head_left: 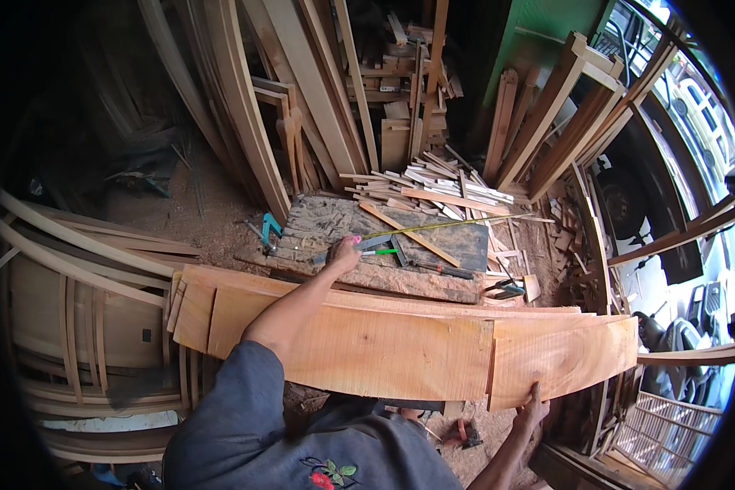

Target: The person uses a circular saw to cut a long wooden plank into smaller pieces. They measure and mark the wood with a tape measure and pencil, then make several cuts along the marked lines. The cut pieces are set aside on the workbench.

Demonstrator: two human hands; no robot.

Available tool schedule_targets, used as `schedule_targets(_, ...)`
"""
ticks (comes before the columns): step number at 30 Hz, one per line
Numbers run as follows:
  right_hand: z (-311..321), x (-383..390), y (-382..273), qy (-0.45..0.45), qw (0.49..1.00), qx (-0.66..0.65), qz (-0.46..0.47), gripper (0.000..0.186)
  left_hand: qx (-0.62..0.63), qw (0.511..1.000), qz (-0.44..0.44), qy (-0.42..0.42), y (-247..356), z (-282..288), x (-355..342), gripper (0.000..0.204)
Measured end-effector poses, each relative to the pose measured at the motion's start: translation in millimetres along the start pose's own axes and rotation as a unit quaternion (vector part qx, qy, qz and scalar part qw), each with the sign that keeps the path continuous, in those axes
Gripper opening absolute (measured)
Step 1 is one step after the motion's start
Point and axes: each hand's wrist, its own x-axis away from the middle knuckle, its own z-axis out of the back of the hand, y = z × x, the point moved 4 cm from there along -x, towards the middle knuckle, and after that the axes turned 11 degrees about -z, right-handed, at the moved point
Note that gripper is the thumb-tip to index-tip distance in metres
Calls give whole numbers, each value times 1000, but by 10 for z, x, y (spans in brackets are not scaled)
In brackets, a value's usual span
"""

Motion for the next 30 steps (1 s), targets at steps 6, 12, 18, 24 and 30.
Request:
schedule_targets(6, 37, 73, -90, 38, 998, 37, -20, 47, -164, 975, 67, -137, -685, -352, -364, 47)
schedule_targets(12, 9, 101, -68, 53, 998, 33, -8, 47, -237, 937, 11, -255, -527, -265, -380, 65)
schedule_targets(18, 29, 64, -76, 36, 999, 37, -2, 45, -66, 971, -13, -229, -458, 78, -251, 48)
schedule_targets(24, 43, 23, -2, 37, 999, -1, 10, 48, 16, 958, -147, -247, 74, -46, -101, 42)
schedule_targets(30, 34, 63, -28, 52, 999, -4, -10, 49, 35, 936, -188, -297, 610, -802, -93, 32)
